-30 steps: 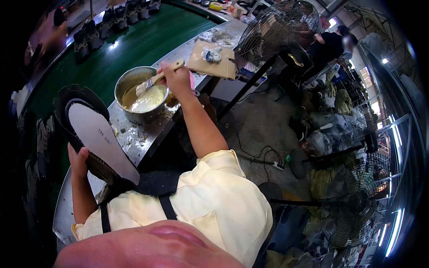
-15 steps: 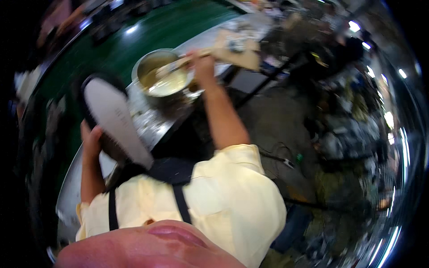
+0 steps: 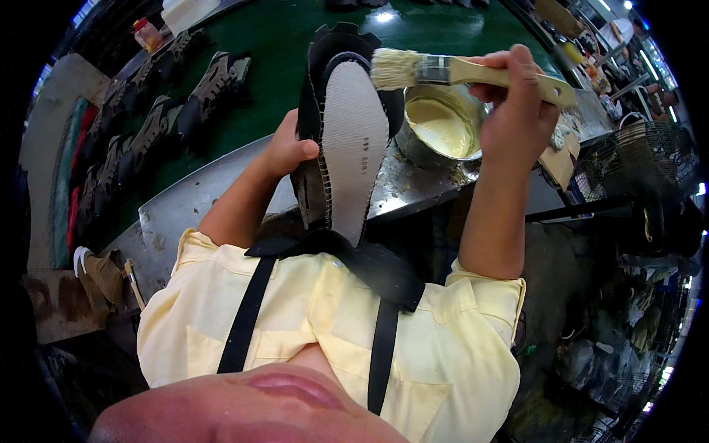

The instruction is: The person applies glue to the bottom and edges of shoe uppers using a brush and a container of adhesive, then places them onto a conveyor belt.

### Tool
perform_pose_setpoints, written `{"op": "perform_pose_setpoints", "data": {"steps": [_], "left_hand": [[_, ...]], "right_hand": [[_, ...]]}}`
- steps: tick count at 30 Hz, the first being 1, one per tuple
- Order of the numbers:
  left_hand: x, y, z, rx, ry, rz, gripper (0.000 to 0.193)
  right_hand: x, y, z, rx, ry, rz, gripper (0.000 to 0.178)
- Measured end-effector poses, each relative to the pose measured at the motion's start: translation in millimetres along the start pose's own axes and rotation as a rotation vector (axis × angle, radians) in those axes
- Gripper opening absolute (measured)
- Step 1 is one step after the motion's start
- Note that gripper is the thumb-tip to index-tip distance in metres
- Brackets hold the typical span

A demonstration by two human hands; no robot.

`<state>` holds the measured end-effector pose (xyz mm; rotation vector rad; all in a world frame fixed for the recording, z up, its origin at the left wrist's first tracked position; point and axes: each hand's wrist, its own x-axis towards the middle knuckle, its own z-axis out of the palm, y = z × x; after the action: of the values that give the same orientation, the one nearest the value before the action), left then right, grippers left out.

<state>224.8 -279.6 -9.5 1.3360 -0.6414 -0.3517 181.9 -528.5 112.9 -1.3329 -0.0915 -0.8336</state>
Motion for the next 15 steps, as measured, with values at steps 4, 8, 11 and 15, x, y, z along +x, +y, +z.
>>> {"op": "perform_pose_setpoints", "data": {"steps": [4, 8, 11, 15], "left_hand": [[1, 1, -2, 0.020, -0.016, 0.008, 0.081], [1, 4, 0, 0.007, -0.035, 0.008, 0.082], [-1, -1, -3, -0.014, -0.020, 0.023, 0.082], [1, -1, -2, 0.004, -0.049, 0.048, 0.082]], "right_hand": [[-10, 0, 21, -0.084, -0.127, -0.012, 0.033], [-28, 13, 19, -0.058, -0.305, 0.025, 0.028], [-48, 8, 7, -0.009, -0.480, 0.037, 0.025], [-46, 2, 13, 0.035, -0.408, -0.012, 0.024]]}}
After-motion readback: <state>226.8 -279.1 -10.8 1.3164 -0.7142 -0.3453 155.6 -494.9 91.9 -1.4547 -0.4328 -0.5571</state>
